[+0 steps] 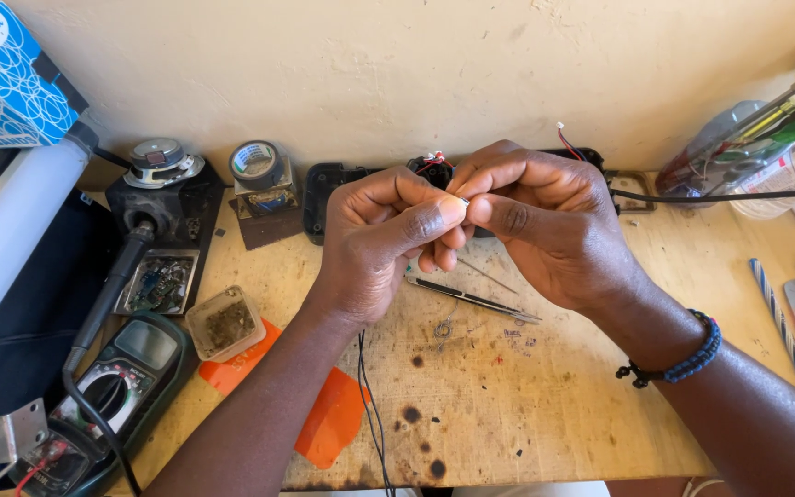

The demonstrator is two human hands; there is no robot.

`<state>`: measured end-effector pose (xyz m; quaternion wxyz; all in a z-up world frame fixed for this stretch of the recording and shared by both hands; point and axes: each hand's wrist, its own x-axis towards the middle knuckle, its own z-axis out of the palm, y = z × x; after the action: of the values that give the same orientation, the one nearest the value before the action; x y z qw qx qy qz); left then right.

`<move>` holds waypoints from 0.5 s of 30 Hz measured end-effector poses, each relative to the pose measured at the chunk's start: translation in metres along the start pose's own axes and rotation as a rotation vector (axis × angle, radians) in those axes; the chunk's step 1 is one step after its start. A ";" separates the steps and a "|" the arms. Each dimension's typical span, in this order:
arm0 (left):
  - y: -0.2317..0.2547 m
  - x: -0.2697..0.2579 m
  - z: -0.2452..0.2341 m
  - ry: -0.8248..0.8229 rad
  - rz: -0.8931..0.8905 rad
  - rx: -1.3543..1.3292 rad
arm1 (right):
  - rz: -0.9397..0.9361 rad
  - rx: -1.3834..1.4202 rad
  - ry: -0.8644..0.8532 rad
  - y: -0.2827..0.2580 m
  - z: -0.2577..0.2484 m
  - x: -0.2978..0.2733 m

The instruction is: Soldering wires and components to a circuit board and assembling a small electronic device on a workbench.

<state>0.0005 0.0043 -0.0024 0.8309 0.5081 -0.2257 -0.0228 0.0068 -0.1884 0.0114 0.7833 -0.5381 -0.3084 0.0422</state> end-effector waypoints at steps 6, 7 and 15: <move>-0.002 0.001 -0.002 0.005 -0.020 -0.041 | -0.017 0.026 -0.018 0.000 0.001 0.000; -0.003 0.001 -0.002 0.006 -0.020 -0.041 | -0.017 0.027 -0.018 -0.001 0.003 0.001; 0.000 0.001 0.000 0.025 -0.050 -0.064 | -0.044 0.053 -0.063 -0.002 0.006 0.002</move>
<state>0.0011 0.0040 -0.0019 0.8487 0.4869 -0.2017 -0.0447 0.0045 -0.1838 0.0152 0.7880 -0.5085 -0.3436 0.0500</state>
